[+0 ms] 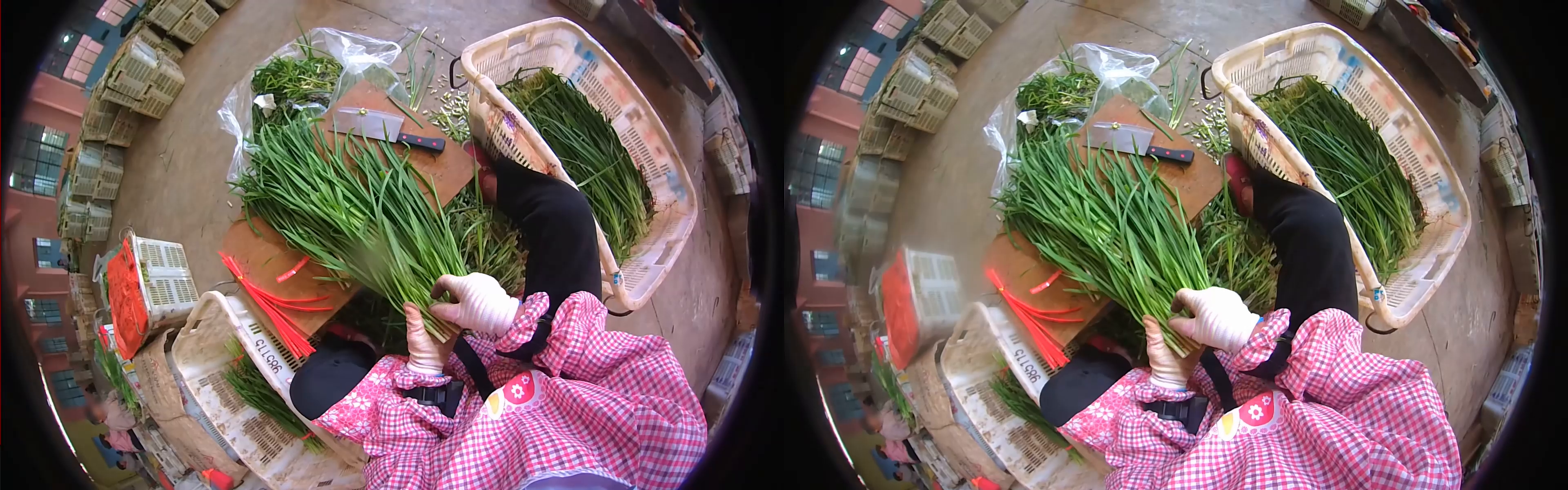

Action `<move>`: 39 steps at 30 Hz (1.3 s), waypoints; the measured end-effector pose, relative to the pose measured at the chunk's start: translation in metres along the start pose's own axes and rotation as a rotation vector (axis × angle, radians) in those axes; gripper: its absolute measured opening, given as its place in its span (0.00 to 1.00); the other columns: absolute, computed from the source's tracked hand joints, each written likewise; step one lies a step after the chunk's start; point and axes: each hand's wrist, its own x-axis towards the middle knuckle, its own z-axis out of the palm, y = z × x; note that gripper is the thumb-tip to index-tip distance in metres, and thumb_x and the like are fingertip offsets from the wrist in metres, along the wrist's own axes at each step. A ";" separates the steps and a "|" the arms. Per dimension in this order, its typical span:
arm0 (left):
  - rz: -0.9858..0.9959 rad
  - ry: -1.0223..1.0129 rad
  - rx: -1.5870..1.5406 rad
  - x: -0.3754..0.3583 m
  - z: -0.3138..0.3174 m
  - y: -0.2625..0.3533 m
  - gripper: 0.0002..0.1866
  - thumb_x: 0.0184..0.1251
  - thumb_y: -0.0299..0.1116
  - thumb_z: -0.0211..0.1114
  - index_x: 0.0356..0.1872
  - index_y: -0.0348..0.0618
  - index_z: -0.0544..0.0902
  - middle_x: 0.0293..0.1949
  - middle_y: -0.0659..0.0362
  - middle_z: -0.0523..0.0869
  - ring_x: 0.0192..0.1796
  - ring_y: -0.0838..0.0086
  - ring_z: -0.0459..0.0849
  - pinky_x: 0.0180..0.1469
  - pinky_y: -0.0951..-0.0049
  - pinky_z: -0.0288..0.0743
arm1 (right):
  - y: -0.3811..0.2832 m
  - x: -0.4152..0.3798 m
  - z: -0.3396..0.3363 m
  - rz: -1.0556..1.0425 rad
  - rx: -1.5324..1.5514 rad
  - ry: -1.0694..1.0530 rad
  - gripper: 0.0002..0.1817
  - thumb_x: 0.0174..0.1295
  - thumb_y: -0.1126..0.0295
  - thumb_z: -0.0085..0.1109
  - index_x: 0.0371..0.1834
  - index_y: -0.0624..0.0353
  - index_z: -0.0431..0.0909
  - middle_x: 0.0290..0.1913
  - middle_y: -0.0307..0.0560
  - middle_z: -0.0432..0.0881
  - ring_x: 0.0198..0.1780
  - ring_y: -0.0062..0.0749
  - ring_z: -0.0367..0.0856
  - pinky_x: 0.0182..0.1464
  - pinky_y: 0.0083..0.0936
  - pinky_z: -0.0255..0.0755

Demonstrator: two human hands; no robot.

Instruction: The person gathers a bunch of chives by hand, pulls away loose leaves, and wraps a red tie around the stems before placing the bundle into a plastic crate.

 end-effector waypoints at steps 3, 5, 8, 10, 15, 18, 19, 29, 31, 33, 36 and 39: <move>0.011 0.002 0.061 -0.001 0.006 0.000 0.46 0.55 0.68 0.61 0.68 0.47 0.63 0.64 0.54 0.70 0.66 0.59 0.69 0.68 0.53 0.63 | -0.008 0.010 0.000 -0.028 -0.136 -0.024 0.17 0.54 0.53 0.62 0.39 0.52 0.80 0.26 0.52 0.82 0.32 0.49 0.83 0.37 0.38 0.76; 0.010 -0.026 0.135 -0.002 0.010 0.001 0.46 0.54 0.69 0.60 0.68 0.48 0.63 0.65 0.55 0.69 0.67 0.60 0.68 0.68 0.53 0.62 | -0.011 0.016 0.004 -0.027 -0.207 -0.042 0.17 0.54 0.52 0.61 0.37 0.52 0.80 0.27 0.53 0.82 0.33 0.51 0.83 0.37 0.40 0.76; 0.034 -0.008 0.150 -0.001 0.010 0.001 0.46 0.54 0.69 0.59 0.68 0.48 0.63 0.65 0.55 0.69 0.67 0.61 0.68 0.68 0.54 0.62 | -0.005 0.020 0.013 -0.040 -0.201 -0.003 0.17 0.54 0.53 0.61 0.37 0.53 0.80 0.27 0.54 0.82 0.33 0.51 0.83 0.38 0.40 0.76; 0.026 -0.016 0.148 0.000 0.006 0.001 0.46 0.54 0.70 0.59 0.68 0.48 0.63 0.65 0.56 0.69 0.67 0.62 0.68 0.68 0.55 0.62 | -0.003 0.019 0.016 -0.036 -0.182 0.004 0.15 0.55 0.55 0.61 0.37 0.54 0.80 0.27 0.54 0.82 0.33 0.51 0.83 0.39 0.40 0.77; 0.085 0.057 0.063 0.001 0.004 -0.003 0.43 0.56 0.66 0.61 0.64 0.44 0.68 0.62 0.55 0.73 0.64 0.62 0.71 0.68 0.57 0.63 | 0.003 0.002 0.019 -0.030 0.228 0.151 0.12 0.54 0.65 0.64 0.38 0.58 0.79 0.29 0.54 0.83 0.33 0.45 0.85 0.38 0.31 0.78; 0.039 0.029 0.086 0.001 -0.001 -0.003 0.39 0.59 0.63 0.62 0.63 0.43 0.70 0.60 0.55 0.76 0.63 0.62 0.73 0.68 0.57 0.63 | 0.010 -0.009 0.023 -0.054 0.385 0.229 0.10 0.53 0.69 0.64 0.36 0.60 0.78 0.27 0.51 0.82 0.28 0.39 0.84 0.34 0.27 0.77; 0.029 0.013 0.023 0.001 -0.006 -0.003 0.32 0.65 0.55 0.61 0.60 0.40 0.72 0.57 0.53 0.78 0.61 0.62 0.75 0.67 0.58 0.65 | 0.009 -0.012 0.021 -0.079 0.312 0.215 0.10 0.53 0.69 0.64 0.36 0.60 0.78 0.27 0.51 0.82 0.28 0.40 0.84 0.33 0.28 0.77; -0.106 -0.050 0.176 0.003 -0.011 0.006 0.17 0.69 0.39 0.57 0.48 0.34 0.78 0.43 0.52 0.83 0.46 0.66 0.82 0.55 0.65 0.76 | 0.007 -0.014 0.016 -0.673 0.000 0.134 0.13 0.49 0.65 0.67 0.38 0.53 0.79 0.25 0.46 0.80 0.25 0.44 0.80 0.28 0.35 0.73; -0.141 0.146 0.150 -0.001 0.008 0.006 0.15 0.69 0.37 0.58 0.47 0.34 0.78 0.42 0.52 0.83 0.45 0.66 0.83 0.52 0.66 0.77 | -0.004 -0.019 0.011 -0.705 0.042 0.105 0.11 0.53 0.63 0.64 0.37 0.53 0.78 0.26 0.45 0.80 0.26 0.44 0.80 0.29 0.35 0.74; -0.175 0.343 0.125 -0.002 0.009 0.008 0.14 0.69 0.35 0.59 0.46 0.34 0.79 0.42 0.52 0.83 0.43 0.67 0.83 0.49 0.68 0.79 | -0.013 -0.025 0.010 -0.742 0.092 0.023 0.08 0.57 0.63 0.62 0.35 0.53 0.76 0.27 0.46 0.79 0.26 0.44 0.81 0.30 0.36 0.75; -0.215 0.249 0.099 0.002 -0.030 0.013 0.12 0.68 0.33 0.60 0.45 0.33 0.79 0.40 0.53 0.84 0.41 0.68 0.84 0.45 0.69 0.81 | -0.029 -0.045 0.001 -0.659 0.242 0.096 0.10 0.49 0.73 0.68 0.34 0.54 0.79 0.23 0.45 0.79 0.25 0.43 0.80 0.27 0.33 0.72; -0.167 0.270 0.143 -0.006 -0.024 0.015 0.10 0.65 0.29 0.62 0.44 0.34 0.80 0.35 0.55 0.85 0.33 0.69 0.85 0.35 0.71 0.84 | -0.017 -0.063 -0.007 -0.445 0.553 0.218 0.07 0.54 0.77 0.65 0.36 0.60 0.79 0.27 0.43 0.83 0.27 0.31 0.82 0.29 0.26 0.75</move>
